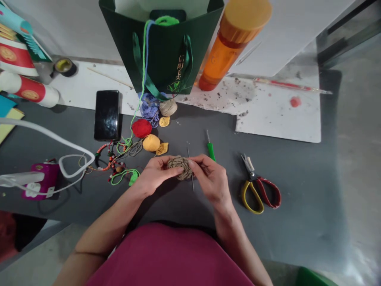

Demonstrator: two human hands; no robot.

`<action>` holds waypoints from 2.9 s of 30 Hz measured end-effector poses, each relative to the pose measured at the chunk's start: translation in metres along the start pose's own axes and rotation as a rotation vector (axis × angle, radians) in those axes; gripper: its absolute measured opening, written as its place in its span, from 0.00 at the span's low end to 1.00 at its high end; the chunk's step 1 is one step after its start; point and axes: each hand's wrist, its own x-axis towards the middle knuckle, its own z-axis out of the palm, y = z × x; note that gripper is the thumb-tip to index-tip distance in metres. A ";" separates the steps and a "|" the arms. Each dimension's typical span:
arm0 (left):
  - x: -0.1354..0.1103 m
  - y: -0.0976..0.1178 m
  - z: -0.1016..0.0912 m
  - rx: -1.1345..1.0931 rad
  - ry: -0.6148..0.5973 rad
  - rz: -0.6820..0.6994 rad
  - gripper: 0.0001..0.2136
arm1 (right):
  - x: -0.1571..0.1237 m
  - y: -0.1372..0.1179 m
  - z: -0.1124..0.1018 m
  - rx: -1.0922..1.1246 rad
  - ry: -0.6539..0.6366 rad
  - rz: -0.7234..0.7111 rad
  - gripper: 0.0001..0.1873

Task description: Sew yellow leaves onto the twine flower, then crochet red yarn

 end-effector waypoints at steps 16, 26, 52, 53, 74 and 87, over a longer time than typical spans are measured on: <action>0.003 -0.004 0.001 -0.076 0.018 0.042 0.13 | -0.002 -0.009 0.001 -0.331 0.080 -0.394 0.08; 0.001 -0.005 0.006 -0.019 0.069 0.078 0.12 | -0.003 0.001 0.006 -0.434 0.176 -0.419 0.03; 0.002 -0.005 -0.001 -0.117 -0.089 0.080 0.18 | -0.003 0.000 0.004 -0.325 0.193 -0.347 0.04; 0.003 -0.005 -0.001 -0.110 -0.085 0.079 0.18 | -0.002 0.000 0.003 -0.318 0.186 -0.358 0.04; 0.000 -0.002 0.000 -0.150 -0.112 0.035 0.16 | 0.003 0.003 -0.006 0.244 0.004 0.122 0.07; -0.003 0.002 0.000 -0.087 -0.141 0.062 0.16 | 0.002 0.010 -0.004 0.357 -0.025 0.161 0.13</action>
